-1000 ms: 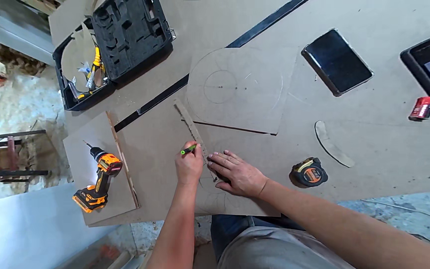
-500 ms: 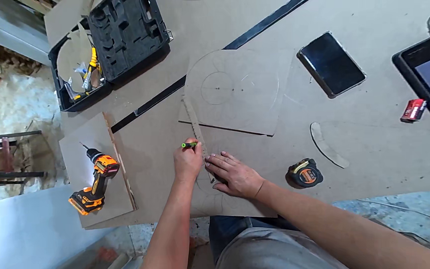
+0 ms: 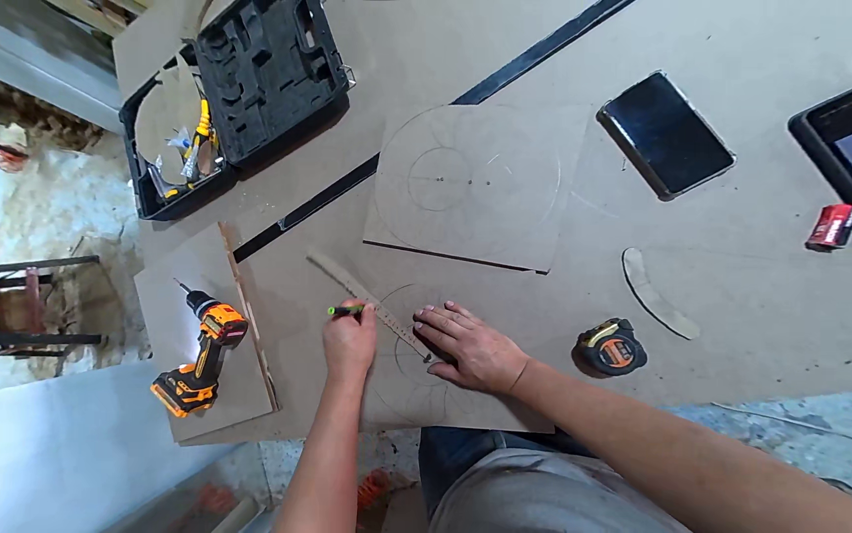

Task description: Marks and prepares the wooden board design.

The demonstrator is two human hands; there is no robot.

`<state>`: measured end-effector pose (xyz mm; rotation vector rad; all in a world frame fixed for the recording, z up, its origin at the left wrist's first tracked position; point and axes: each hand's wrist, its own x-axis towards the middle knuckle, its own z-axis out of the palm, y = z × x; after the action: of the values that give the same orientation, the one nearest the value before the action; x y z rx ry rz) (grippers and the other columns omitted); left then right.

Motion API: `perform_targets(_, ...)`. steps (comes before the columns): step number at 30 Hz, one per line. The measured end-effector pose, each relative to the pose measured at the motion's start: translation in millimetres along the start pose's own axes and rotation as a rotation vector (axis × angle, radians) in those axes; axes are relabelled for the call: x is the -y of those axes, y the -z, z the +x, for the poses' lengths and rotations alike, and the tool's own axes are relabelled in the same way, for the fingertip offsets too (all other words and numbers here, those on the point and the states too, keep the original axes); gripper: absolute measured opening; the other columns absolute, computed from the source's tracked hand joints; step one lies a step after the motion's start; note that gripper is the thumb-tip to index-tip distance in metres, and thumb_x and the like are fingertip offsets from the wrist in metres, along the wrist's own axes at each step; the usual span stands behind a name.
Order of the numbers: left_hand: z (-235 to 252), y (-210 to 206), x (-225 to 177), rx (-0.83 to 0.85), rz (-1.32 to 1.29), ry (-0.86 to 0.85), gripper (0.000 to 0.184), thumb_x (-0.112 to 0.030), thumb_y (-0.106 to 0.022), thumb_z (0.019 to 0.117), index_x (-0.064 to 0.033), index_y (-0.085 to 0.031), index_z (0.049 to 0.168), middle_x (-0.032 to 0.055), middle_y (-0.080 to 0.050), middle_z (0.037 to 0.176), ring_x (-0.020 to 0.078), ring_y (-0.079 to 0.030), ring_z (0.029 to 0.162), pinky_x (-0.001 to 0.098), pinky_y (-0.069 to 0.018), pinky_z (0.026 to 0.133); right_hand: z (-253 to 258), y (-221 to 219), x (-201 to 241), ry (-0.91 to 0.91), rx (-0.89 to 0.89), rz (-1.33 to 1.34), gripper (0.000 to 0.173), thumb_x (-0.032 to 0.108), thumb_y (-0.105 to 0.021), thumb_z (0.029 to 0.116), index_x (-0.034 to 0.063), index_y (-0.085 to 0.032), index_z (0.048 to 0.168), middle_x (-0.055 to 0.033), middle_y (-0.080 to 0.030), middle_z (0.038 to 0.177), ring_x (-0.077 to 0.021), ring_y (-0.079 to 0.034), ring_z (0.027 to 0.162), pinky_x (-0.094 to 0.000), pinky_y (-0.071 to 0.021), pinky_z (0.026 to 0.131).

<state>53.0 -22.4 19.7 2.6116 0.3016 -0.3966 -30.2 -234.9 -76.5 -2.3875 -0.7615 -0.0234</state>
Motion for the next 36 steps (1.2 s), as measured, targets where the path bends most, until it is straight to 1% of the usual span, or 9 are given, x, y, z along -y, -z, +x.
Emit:
perform_targets(7,-36.9,-8.2,43.1,-0.143,-0.226,0.089,0.031,-0.031,-0.05,0.1096,-0.0055,-0.065,0.118,0.0081,-0.077,0.096,0.0191,-0.077,0.087,0.0454,-0.0638,0.085,2.2,2.4,-2.7,0.013,0.0,-0.011,0.067,0.057,-0.057,0.0978,0.0134,-0.055,0.148,-0.0063,-0.047,0.159,-0.0203,-0.039,0.15,-0.0459,-0.0258,0.128)
perform_targets(11,-43.7,5.7,32.6,-0.059,0.02,0.102,0.036,-0.033,-0.049,0.1084,-0.0048,-0.068,0.119,0.0154,-0.075,0.097,0.0315,-0.074,0.093,0.0566,-0.058,0.085,1.0,8.4,3.0,0.025,0.009,-0.029,0.06,0.058,-0.056,0.0977,0.013,-0.062,0.137,-0.007,-0.057,0.148,-0.0225,-0.048,0.143,-0.0489,-0.0288,0.126)
perform_targets(14,-37.9,7.5,36.3,-0.009,0.177,-0.015,0.036,-0.034,-0.052,0.1058,-0.0062,-0.072,0.114,0.0143,-0.073,0.107,0.0303,-0.072,0.098,0.0549,-0.0581,0.088,6.0,17.4,15.8,-0.005,0.051,-0.156,0.046,0.055,-0.049,0.1014,0.014,-0.07,0.103,-0.0062,-0.07,0.107,-0.0254,-0.066,0.107,-0.046,-0.0509,0.098)
perform_targets(17,-34.8,11.3,34.2,0.075,0.165,0.02,0.035,-0.036,-0.052,0.1064,-0.0106,-0.07,0.122,0.0122,-0.073,0.111,0.0286,-0.071,0.104,0.0543,-0.0567,0.093,14.5,22.2,27.1,-0.083,0.211,-0.221,0.047,0.045,-0.047,0.1054,0.0095,-0.069,0.085,-0.0094,-0.07,0.08,-0.0289,-0.07,0.083,-0.0464,-0.056,0.076)
perform_targets(21,-41.5,15.5,31.8,0.079,0.13,0.083,0.043,-0.043,-0.046,0.109,-0.0098,-0.07,0.122,0.0148,-0.074,0.105,0.0316,-0.072,0.103,0.0561,-0.0558,0.093,31.0,32.4,47.5,-0.276,0.525,-0.257,0.053,0.05,-0.037,0.1082,0.01,-0.071,0.101,-0.0111,-0.073,0.092,-0.0304,-0.071,0.095,-0.0496,-0.0535,0.086)
perform_targets(23,-44.3,17.1,30.2,0.076,0.129,0.093,0.047,-0.044,-0.043,0.1096,-0.0078,-0.069,0.123,0.0164,-0.074,0.104,0.033,-0.072,0.103,0.0558,-0.0558,0.093,37.3,35.4,55.1,-0.291,0.595,-0.287,0.044,0.04,-0.039,0.1093,0.0082,-0.07,0.105,-0.0127,-0.073,0.095,-0.032,-0.071,0.096,-0.0506,-0.0539,0.086)
perform_targets(26,-48.8,21.3,30.9,0.038,0.056,0.127,0.047,-0.044,-0.044,0.1097,-0.0054,-0.067,0.123,0.0183,-0.073,0.101,0.0345,-0.072,0.1,0.0561,-0.0561,0.091,44.4,38.1,62.0,-0.226,0.667,-0.332,0.02,0.013,-0.05,0.1021,0.0059,-0.068,0.108,-0.0134,-0.071,0.099,-0.0324,-0.068,0.099,-0.0496,-0.0524,0.088)
perform_targets(30,-69.6,23.3,56.0,-0.043,-0.084,0.257,0.049,-0.048,-0.046,0.1079,-0.0058,-0.068,0.119,0.0153,-0.074,0.098,0.0322,-0.072,0.096,0.058,-0.0566,0.089,46.3,36.7,52.1,-0.085,0.672,-0.36,0.018,0.01,-0.053,0.1,0.0078,-0.069,0.109,-0.0121,-0.071,0.101,-0.0306,-0.067,0.101,-0.0481,-0.0505,0.089)
perform_targets(36,-110.5,-4.1,105.4,0.147,-0.047,0.425,0.043,-0.044,-0.047,0.1081,-0.0065,-0.067,0.113,0.0133,-0.073,0.09,0.0302,-0.073,0.085,0.0549,-0.0588,0.08,61.4,38.3,40.8,0.099,0.74,-0.376,0.018,0.006,-0.053,0.0998,0.0055,-0.068,0.11,-0.0137,-0.07,0.103,-0.0324,-0.066,0.104,-0.0505,-0.0494,0.093)
